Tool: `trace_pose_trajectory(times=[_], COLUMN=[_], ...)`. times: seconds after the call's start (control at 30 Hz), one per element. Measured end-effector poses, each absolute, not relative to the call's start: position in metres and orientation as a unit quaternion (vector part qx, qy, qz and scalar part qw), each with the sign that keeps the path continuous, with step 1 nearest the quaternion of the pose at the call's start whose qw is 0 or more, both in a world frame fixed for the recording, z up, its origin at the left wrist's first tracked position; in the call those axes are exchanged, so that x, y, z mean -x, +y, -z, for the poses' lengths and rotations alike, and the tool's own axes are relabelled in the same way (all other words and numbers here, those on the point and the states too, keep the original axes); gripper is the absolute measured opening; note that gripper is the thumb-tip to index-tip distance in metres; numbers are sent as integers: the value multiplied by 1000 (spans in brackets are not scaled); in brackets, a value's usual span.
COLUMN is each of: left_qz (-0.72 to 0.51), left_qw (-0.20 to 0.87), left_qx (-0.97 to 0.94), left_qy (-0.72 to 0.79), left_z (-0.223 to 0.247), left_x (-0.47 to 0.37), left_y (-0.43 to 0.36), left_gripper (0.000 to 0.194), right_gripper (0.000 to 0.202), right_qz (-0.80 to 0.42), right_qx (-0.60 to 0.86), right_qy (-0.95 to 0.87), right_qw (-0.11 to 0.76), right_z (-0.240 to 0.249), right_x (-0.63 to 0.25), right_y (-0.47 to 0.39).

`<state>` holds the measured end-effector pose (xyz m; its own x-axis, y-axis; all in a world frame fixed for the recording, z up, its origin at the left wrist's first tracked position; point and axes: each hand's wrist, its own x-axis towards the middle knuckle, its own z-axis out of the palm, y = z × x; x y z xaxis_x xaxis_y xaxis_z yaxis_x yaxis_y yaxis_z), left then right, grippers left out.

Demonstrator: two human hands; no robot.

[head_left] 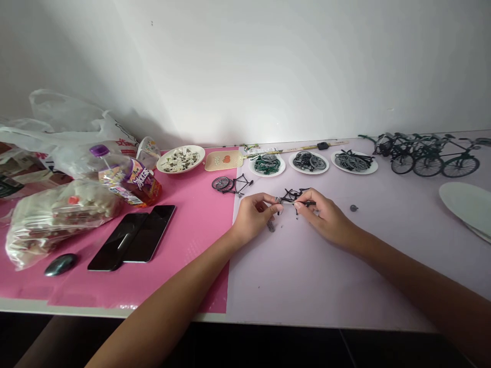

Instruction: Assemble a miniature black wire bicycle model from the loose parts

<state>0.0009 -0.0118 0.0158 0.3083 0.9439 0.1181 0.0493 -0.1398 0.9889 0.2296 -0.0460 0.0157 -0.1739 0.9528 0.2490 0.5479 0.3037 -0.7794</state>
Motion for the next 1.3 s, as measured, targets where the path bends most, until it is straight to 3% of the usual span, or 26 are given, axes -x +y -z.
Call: trace_pose_trajectory(times=[0.37, 0.6, 0.7, 1.3], left_qz=[-422, -430, -432, -432], left_qw=[518, 505, 512, 537], left_qx=[-626, -633, -628, -610], left_qy=[402, 399, 396, 391], left_z=[-16, -16, -16, -15], left_x=[-2, -1, -1, -3], left_y=[-13, -12, -12, -14], left_gripper=[48, 43, 44, 47], right_gripper=[53, 24, 23, 59], right_qz=[-281, -310, -306, -292], right_qx=[529, 509, 512, 514], right_qy=[-715, -713, -710, -722], right_qw=[360, 370, 374, 360], right_z=[-25, -21, -17, -22], right_x=[-227, -228, -229, -225], right_y=[-50, -50, -49, -49])
